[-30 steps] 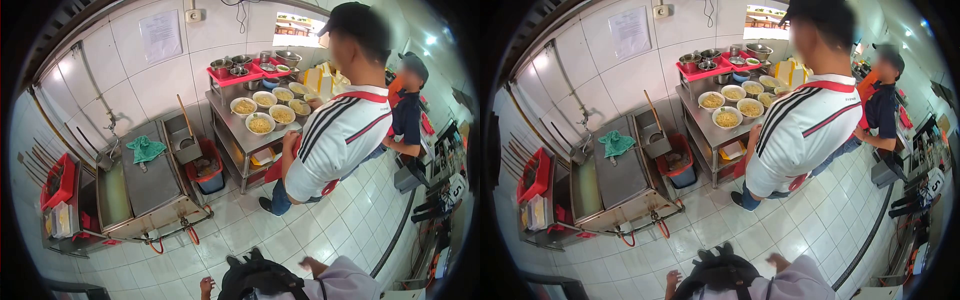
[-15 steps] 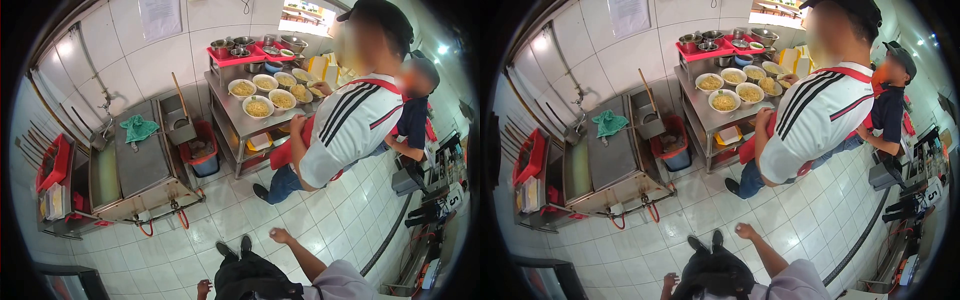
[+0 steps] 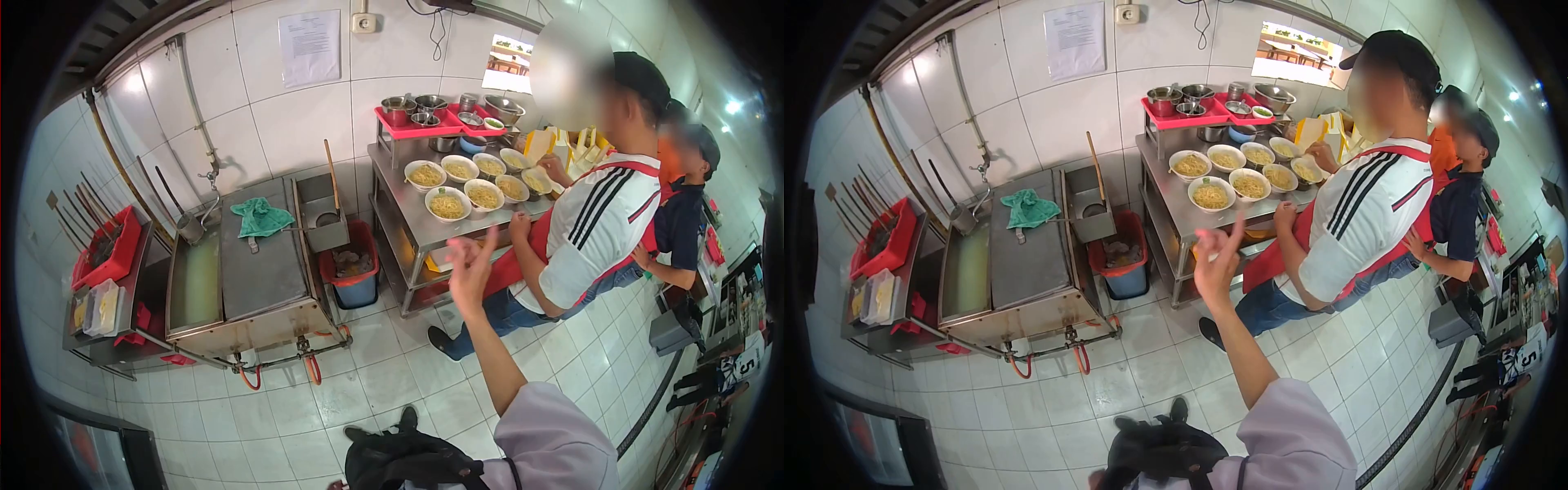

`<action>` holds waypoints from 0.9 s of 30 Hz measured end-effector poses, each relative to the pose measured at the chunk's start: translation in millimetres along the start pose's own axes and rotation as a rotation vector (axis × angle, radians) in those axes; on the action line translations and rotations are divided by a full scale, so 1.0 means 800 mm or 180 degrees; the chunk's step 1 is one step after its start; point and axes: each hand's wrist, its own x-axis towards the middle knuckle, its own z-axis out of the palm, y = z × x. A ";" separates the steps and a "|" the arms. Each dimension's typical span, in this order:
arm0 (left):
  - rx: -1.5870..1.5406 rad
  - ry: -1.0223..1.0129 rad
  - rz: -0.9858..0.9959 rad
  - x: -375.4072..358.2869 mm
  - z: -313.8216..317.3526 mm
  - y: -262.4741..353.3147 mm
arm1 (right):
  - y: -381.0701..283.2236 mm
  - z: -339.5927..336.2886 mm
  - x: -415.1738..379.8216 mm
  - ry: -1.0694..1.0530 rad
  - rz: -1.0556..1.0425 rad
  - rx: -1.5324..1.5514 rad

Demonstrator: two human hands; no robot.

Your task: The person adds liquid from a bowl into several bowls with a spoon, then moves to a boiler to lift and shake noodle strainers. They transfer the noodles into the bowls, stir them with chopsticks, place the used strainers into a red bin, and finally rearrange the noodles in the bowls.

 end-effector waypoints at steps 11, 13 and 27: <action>-0.0568 0.0091 -0.0713 0.035 -0.090 -0.100 | 0.252 -0.139 -0.522 -0.3713 0.4622 -0.1680; -0.0625 0.0106 -0.0883 0.024 -0.116 -0.157 | 0.228 -0.128 -0.575 -0.4927 0.3283 -0.3769; -0.2766 0.0587 -0.3423 -0.123 -0.305 -0.476 | 0.038 0.347 -0.592 -0.4081 0.2856 -0.1564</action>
